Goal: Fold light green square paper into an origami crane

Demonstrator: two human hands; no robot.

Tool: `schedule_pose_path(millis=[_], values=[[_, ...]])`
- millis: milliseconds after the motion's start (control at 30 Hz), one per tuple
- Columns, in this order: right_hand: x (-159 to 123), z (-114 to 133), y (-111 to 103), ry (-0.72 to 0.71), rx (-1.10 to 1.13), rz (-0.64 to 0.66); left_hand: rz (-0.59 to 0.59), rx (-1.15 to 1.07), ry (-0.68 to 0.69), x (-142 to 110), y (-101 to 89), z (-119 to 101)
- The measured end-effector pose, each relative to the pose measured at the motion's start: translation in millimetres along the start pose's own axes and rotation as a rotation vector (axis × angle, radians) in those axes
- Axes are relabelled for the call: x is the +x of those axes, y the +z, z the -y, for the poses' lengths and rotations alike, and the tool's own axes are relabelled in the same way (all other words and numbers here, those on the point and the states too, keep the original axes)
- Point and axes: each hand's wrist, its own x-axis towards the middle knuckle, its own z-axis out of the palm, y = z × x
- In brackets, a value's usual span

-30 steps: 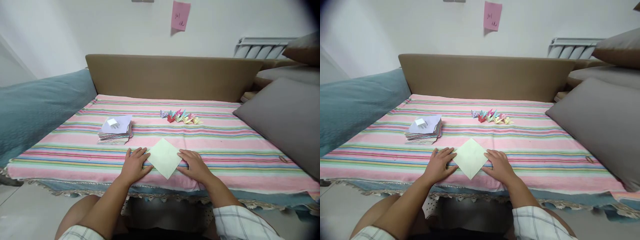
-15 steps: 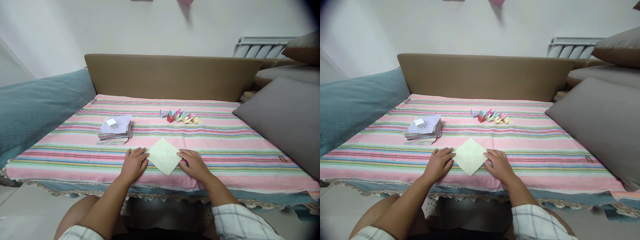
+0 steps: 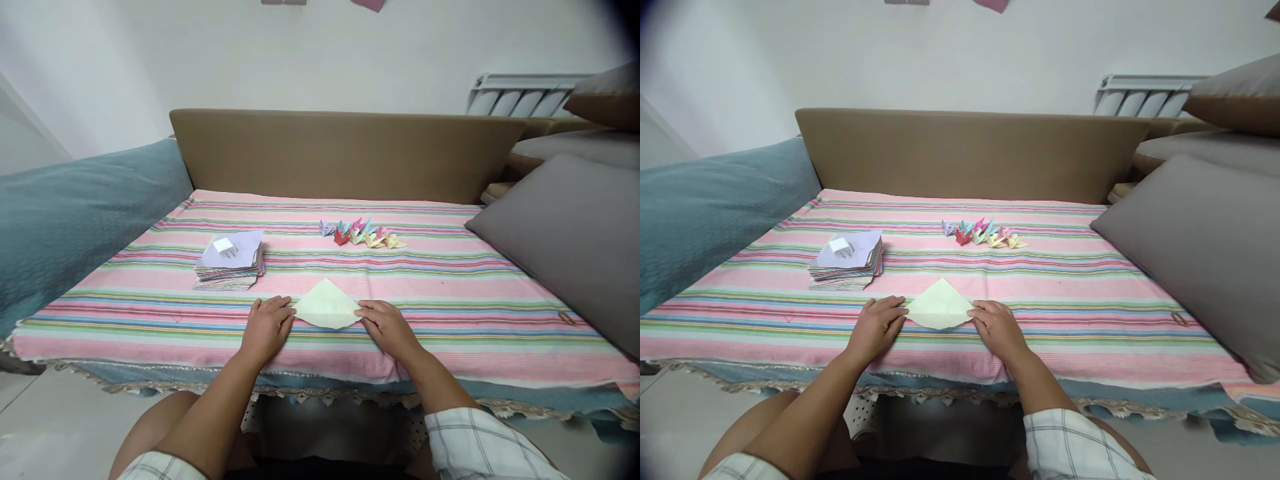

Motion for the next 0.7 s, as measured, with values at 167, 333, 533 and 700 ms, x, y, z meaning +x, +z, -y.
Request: schedule_pose_path(millis=[167, 333, 533, 700], values=[[1.5, 4.2, -5.1, 0.044, 0.040, 0.029, 0.004, -0.038, -0.039, 1.5, -2.4, -0.2], [5.8, 9.7, -10.5, 0.134, 0.061, 0.075, -0.001, -0.075, -0.077, 5.4, -4.0, 1.3], [7.1, 11.8, -13.2, 0.168, 0.094, 0.065, -0.012, -0.084, -0.098, 7.6, -5.3, 0.6], [7.1, 14.6, -13.3, 0.219, 0.096, 0.073, -0.019, -0.074, -0.109, 7.7, -6.1, -2.5]])
